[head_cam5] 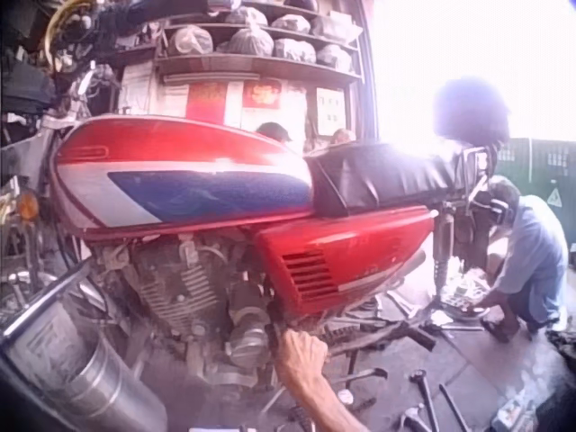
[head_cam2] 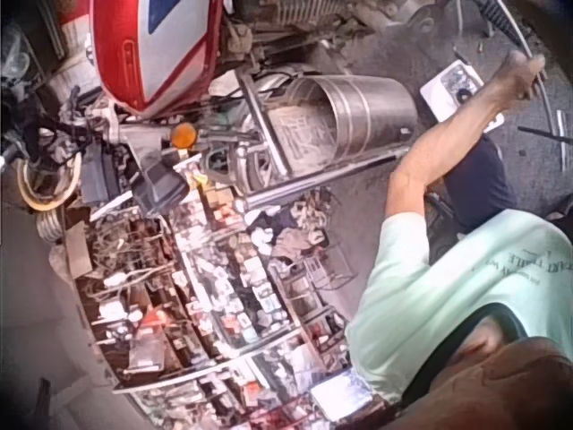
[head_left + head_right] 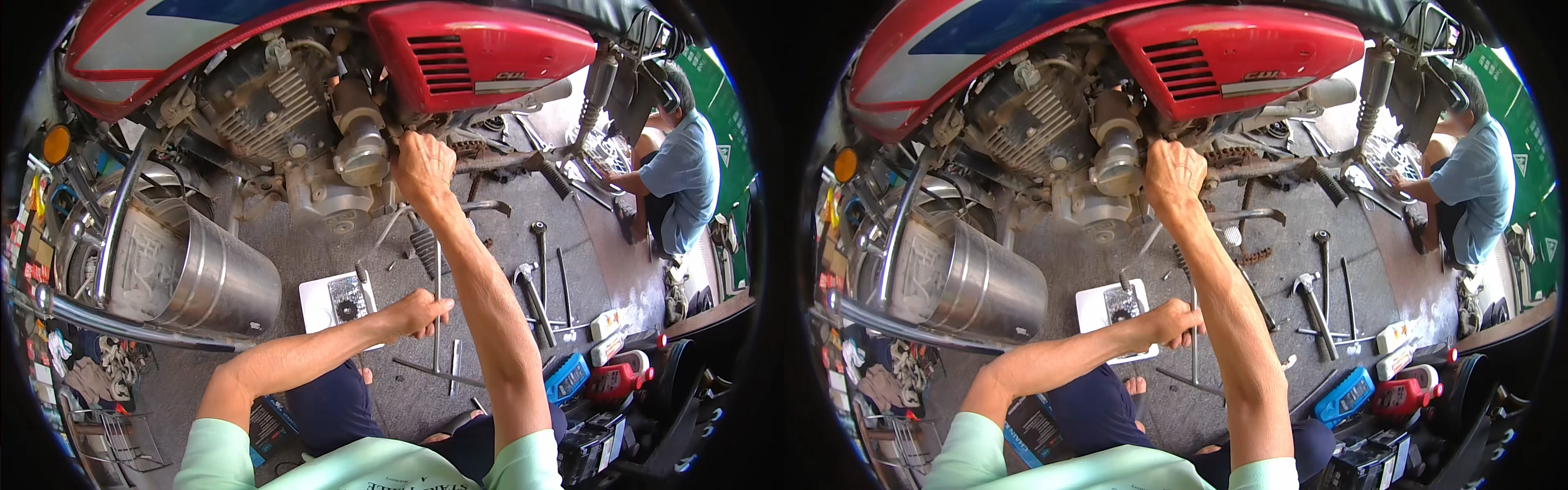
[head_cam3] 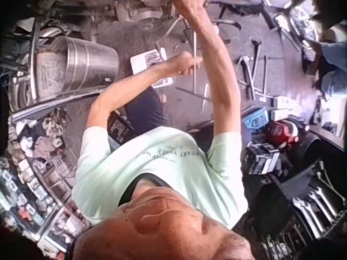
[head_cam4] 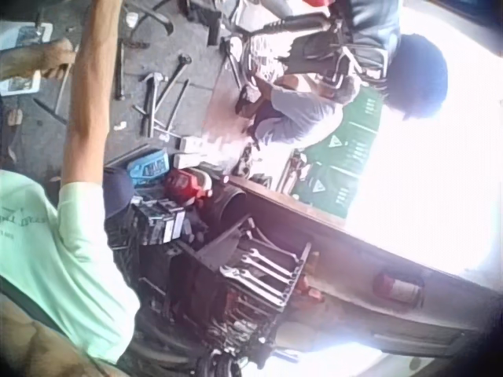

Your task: The person unpacks a chain kit and a sprocket, then uses pliers to open the packaging. They proceed to use a T-handle wrench to loosen bolts on the motorcycle's rear sprocket area.

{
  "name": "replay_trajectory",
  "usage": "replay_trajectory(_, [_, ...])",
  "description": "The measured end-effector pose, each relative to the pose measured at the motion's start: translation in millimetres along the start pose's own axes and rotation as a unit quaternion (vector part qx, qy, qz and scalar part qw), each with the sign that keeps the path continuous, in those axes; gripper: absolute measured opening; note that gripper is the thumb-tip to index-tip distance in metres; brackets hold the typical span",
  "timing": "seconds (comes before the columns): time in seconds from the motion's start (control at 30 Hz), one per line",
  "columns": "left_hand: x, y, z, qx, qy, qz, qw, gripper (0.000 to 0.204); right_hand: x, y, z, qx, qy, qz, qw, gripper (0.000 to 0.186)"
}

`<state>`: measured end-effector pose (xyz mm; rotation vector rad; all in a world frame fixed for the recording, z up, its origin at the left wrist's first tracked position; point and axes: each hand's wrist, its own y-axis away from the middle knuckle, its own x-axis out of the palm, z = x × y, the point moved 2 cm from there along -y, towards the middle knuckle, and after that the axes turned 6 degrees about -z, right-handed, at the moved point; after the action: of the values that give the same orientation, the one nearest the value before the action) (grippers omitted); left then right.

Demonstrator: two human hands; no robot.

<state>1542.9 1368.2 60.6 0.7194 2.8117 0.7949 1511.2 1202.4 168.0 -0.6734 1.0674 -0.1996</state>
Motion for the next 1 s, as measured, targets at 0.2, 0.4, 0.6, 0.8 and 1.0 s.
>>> replay_trajectory(0.2, [24.6,8.9,34.2,-0.028,-0.103,0.087,0.990,0.046,5.3,-1.5,3.3,-0.013,0.003,0.018,1.000,0.014])
replay_trajectory(0.4, [37.5,-5.6,64.7,-0.069,-0.166,0.147,0.973,0.044,15.6,-14.9,-17.9,0.167,-0.140,0.039,0.975,0.022])
replay_trajectory(0.6, [48.1,-58.7,189.0,-0.099,-0.063,0.072,0.990,0.047,21.5,-18.4,-17.3,0.209,-0.161,0.075,0.962,0.033])
replay_trajectory(0.8, [64.1,-74.6,289.8,-0.207,0.005,0.001,0.978,0.046,-35.9,19.3,-29.7,0.337,-0.416,0.129,0.835,0.028])
replay_trajectory(1.0, [61.5,-79.6,325.0,-0.246,0.011,-0.041,0.968,0.044,-52.2,166.0,-116.5,0.488,-0.397,-0.061,0.775,0.027])
